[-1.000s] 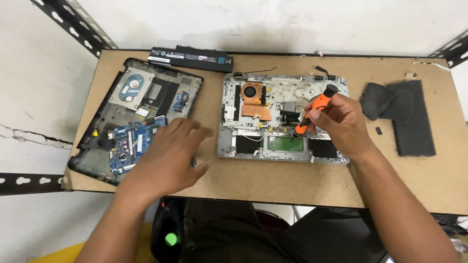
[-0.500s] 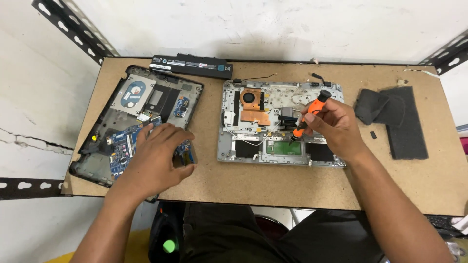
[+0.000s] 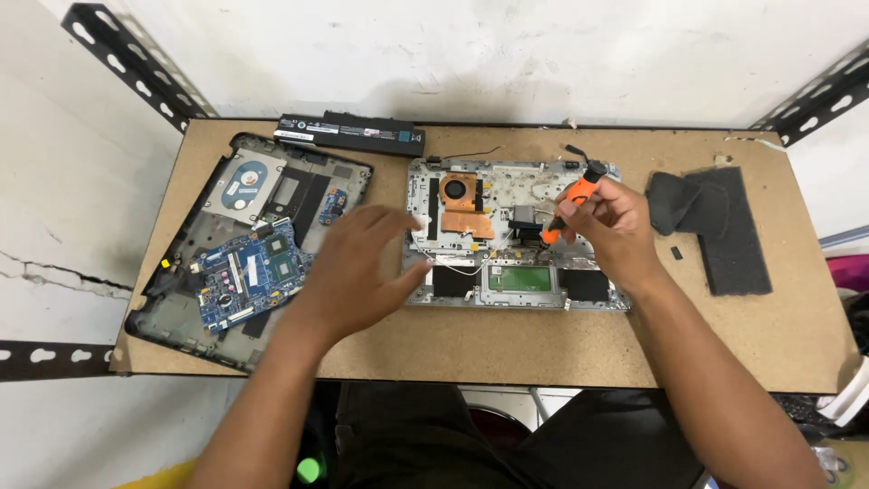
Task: The person is disassembling a laptop, specifically removing the motherboard and then detaching the heatsink and fan assembly from it.
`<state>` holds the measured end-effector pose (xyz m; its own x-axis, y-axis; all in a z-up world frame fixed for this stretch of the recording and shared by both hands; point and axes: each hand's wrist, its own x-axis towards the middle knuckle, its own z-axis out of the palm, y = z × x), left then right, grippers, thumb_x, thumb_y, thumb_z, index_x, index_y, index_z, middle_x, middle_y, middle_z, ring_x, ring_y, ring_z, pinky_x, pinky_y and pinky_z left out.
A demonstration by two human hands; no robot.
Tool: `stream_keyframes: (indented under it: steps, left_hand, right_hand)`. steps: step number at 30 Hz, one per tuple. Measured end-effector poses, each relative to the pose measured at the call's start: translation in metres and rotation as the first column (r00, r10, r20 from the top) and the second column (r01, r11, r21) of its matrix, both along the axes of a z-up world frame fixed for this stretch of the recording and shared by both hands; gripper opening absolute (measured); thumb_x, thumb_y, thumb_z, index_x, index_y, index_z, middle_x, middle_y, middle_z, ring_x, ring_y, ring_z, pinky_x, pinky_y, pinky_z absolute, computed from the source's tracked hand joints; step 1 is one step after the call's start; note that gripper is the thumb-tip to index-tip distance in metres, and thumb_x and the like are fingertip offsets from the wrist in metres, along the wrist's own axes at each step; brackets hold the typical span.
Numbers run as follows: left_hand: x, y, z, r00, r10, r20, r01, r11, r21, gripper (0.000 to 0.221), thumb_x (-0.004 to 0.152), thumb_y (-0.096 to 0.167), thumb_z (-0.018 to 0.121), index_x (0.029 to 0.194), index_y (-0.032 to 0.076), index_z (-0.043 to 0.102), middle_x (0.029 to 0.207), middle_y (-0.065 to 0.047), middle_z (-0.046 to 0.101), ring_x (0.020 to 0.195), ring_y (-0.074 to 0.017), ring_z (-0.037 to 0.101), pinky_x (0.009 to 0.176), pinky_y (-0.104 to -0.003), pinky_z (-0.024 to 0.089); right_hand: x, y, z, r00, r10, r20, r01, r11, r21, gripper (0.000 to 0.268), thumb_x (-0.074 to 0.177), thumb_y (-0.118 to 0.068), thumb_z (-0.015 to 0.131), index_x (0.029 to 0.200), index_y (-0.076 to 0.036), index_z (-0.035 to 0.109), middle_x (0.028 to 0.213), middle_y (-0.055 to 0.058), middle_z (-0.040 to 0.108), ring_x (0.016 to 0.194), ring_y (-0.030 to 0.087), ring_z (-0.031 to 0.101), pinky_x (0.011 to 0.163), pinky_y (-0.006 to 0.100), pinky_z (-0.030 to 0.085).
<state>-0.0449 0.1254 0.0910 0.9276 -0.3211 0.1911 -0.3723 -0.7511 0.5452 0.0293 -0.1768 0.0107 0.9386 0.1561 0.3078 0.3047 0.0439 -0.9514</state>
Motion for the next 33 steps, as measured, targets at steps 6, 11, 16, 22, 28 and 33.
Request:
stream_keyframes:
  steps: [6, 11, 16, 22, 28, 33]
  left_hand:
    - [0.049, -0.045, -0.009, 0.983, 0.115, 0.146, -0.05, 0.92, -0.389, 0.012, 0.081, 0.028, 0.065, 0.088, 0.019, 0.065, 0.078, -0.005, 0.068, 0.082, -0.0295, 0.067, 0.075, -0.044, 0.051]
    - [0.069, -0.057, -0.031, 0.968, 0.119, 0.221, 0.011, 0.86, -0.51, 0.01, 0.083, 0.016, 0.064, 0.093, 0.014, 0.066, 0.073, -0.008, 0.066, 0.07, -0.0253, 0.064, 0.066, -0.037, 0.052]
    - [0.064, -0.055, -0.041, 0.958, 0.129, 0.256, 0.053, 0.797, -0.601, 0.015, 0.083, 0.006, 0.064, 0.097, 0.011, 0.069, 0.073, -0.013, 0.065, 0.066, -0.0249, 0.063, 0.058, -0.032, 0.051]
    - [0.066, -0.042, -0.045, 0.961, 0.091, 0.262, 0.015, 0.927, -0.374, 0.018, 0.08, 0.003, 0.063, 0.095, 0.01, 0.07, 0.077, -0.011, 0.066, 0.078, -0.0334, 0.064, 0.07, -0.043, 0.052]
    - [0.069, -0.026, -0.042, 0.942, 0.112, 0.318, -0.05, 0.979, -0.198, 0.021, 0.077, 0.008, 0.065, 0.096, 0.014, 0.07, 0.08, -0.011, 0.064, 0.085, -0.0354, 0.061, 0.077, -0.045, 0.047]
    - [0.064, -0.031, -0.037, 0.998, 0.057, -0.005, -0.057, 0.998, 0.0, 0.051, 0.071, 0.027, 0.064, 0.122, 0.019, 0.059, 0.116, -0.017, 0.06, 0.121, -0.0444, 0.045, 0.098, -0.06, 0.031]
  right_hand:
    - [-0.001, 0.017, 0.034, 0.999, -0.04, 0.037, 0.041, 0.999, -0.032, 0.015, 0.088, -0.005, 0.068, 0.097, 0.005, 0.061, 0.072, 0.013, 0.061, 0.059, 0.013, 0.061, 0.054, 0.023, 0.053]
    - [0.0, 0.052, 0.059, 0.997, -0.014, 0.082, 0.014, 1.0, 0.004, 0.02, 0.084, -0.006, 0.072, 0.098, 0.003, 0.062, 0.077, 0.012, 0.062, 0.062, 0.014, 0.063, 0.053, 0.024, 0.055]
    - [0.007, 0.067, 0.056, 0.957, 0.006, 0.29, 0.042, 0.987, -0.157, 0.032, 0.086, -0.009, 0.07, 0.115, 0.001, 0.06, 0.082, 0.011, 0.065, 0.067, 0.016, 0.064, 0.055, 0.026, 0.055]
    - [0.005, 0.067, 0.043, 0.931, -0.058, 0.361, 0.141, 0.968, -0.206, 0.034, 0.093, -0.018, 0.063, 0.123, -0.003, 0.054, 0.092, 0.014, 0.067, 0.082, 0.021, 0.066, 0.067, 0.03, 0.054]
    - [0.012, 0.054, 0.034, 0.945, -0.109, 0.309, 0.168, 0.971, -0.172, 0.031, 0.094, -0.021, 0.063, 0.119, -0.004, 0.053, 0.093, 0.014, 0.066, 0.083, 0.02, 0.064, 0.067, 0.029, 0.053]
    - [0.011, 0.054, 0.035, 0.931, -0.157, 0.331, 0.217, 0.964, -0.153, 0.032, 0.095, -0.025, 0.064, 0.116, -0.004, 0.053, 0.092, 0.014, 0.065, 0.081, 0.019, 0.062, 0.066, 0.029, 0.052]
